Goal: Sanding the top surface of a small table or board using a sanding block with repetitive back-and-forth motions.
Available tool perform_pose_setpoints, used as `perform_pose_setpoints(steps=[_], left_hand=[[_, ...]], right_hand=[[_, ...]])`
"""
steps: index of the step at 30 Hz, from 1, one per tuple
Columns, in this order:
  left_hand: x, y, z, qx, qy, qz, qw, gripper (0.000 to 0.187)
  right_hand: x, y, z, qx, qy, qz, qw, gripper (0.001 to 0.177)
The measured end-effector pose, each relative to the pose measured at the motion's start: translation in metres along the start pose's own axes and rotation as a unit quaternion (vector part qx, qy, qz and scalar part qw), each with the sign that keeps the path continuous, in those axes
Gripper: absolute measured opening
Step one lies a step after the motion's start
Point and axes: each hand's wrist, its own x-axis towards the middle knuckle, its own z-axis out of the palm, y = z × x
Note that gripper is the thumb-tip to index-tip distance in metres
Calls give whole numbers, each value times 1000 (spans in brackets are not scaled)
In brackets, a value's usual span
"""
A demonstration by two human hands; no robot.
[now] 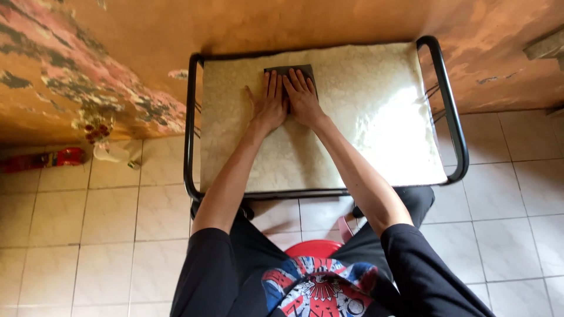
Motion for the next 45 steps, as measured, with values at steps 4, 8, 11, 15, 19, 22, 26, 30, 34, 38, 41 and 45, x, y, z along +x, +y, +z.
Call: perform_pose_setpoints(steps=[4,8,11,15,19,22,26,30,34,38,41,45], left_hand=[[-50,9,-19,-22,0,9,1000,62],[-113,19,-43,-41,-39,12,998,65],[-156,23,-50,-43,-29,21,998,68],[-196,24,-53,-33,-22,32,999,68],[-219,19,-61,-45,-18,47,998,68],[-229,16,-63,-47,-27,55,997,69],[-233,17,-66,-30,-23,53,998,67],[-231,35,-72,-23,-34,18,999,69],[-229,44,-63,-60,-20,12,998,70],[-229,41,-60,-38,-23,4,999,68],[-227,40,-57,-27,-35,3,999,69],[-216,34,-53,-40,-30,4,999,68]], right_hand=[[-38,-32,-13,6,-18,-5,1000,71],[-86,-65,-16,13,-49,3,999,69],[-119,-96,-26,21,-65,2,998,70],[-150,-128,-34,30,-75,5,997,75],[-166,-149,-35,46,-70,5,996,77],[-176,-158,-35,56,-58,0,997,73],[-177,-156,-39,26,-59,-28,998,69],[-174,-138,-43,85,-75,-42,993,65],[-175,-146,-56,104,-64,-47,991,67],[-177,-145,-47,75,-52,-44,995,68],[-178,-145,-43,77,-44,-37,995,70],[-167,-145,-47,81,-48,-34,995,72]])
